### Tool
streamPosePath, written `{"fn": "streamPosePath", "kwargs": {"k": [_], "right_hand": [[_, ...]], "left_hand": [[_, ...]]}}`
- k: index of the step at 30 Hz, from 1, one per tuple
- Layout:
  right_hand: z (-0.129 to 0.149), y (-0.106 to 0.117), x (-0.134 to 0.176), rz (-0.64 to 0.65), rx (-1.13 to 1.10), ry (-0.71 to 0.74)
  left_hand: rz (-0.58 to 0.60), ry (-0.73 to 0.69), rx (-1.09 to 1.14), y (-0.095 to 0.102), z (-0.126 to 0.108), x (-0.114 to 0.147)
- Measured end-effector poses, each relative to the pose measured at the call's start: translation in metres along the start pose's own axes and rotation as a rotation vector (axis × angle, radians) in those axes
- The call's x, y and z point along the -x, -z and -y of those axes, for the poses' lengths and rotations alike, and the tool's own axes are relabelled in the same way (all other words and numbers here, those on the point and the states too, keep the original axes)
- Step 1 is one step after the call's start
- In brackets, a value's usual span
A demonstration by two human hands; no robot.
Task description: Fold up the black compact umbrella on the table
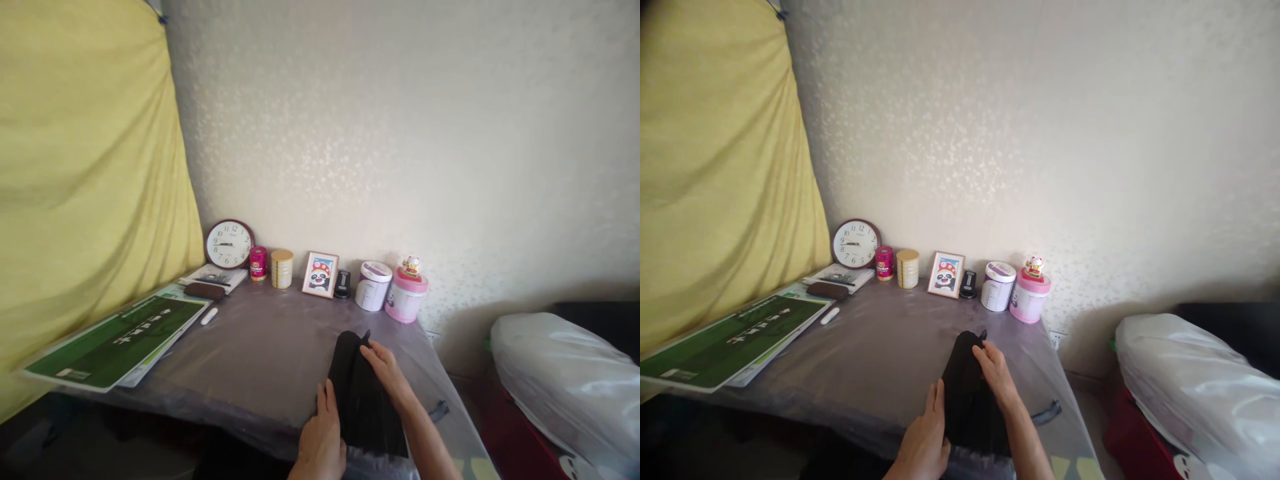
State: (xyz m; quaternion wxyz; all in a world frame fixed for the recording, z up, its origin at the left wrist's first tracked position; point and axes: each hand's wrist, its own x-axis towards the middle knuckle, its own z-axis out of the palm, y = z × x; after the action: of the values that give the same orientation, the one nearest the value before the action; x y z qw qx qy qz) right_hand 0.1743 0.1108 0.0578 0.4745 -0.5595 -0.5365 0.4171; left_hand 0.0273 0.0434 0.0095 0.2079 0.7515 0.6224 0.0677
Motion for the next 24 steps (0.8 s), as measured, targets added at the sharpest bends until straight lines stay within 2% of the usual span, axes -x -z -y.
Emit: {"fn": "streamPosePath", "kwargs": {"k": [4,7,13,17,19,21,24], "right_hand": [[-0.014,-0.028,-0.017,0.024,-0.053,0.024],[-0.034,-0.041,-0.028,-0.013,0.053,0.025],[-0.048,-0.049,-0.039,-0.007,0.37,0.005],[-0.04,-0.052,-0.035,0.098,0.365,0.041],[-0.035,-0.054,-0.032,0.126,0.357,0.058],[-0.031,-0.056,-0.028,0.132,0.401,0.069],[-0.026,-0.058,-0.023,0.12,0.52,0.114]], "left_hand": [[0.008,0.022,-0.008,-0.002,-0.002,-0.002],[0.003,0.019,-0.011,-0.002,-0.001,-0.002],[0.007,-0.041,0.013,0.0,0.01,0.001],[-0.032,-0.141,0.05,-0.005,0.029,0.004],[-0.103,-0.147,0.02,-0.008,0.038,0.005],[-0.223,-0.184,-0.021,-0.011,0.042,0.004],[-0.401,-0.338,-0.054,-0.014,0.04,0.0]]}}
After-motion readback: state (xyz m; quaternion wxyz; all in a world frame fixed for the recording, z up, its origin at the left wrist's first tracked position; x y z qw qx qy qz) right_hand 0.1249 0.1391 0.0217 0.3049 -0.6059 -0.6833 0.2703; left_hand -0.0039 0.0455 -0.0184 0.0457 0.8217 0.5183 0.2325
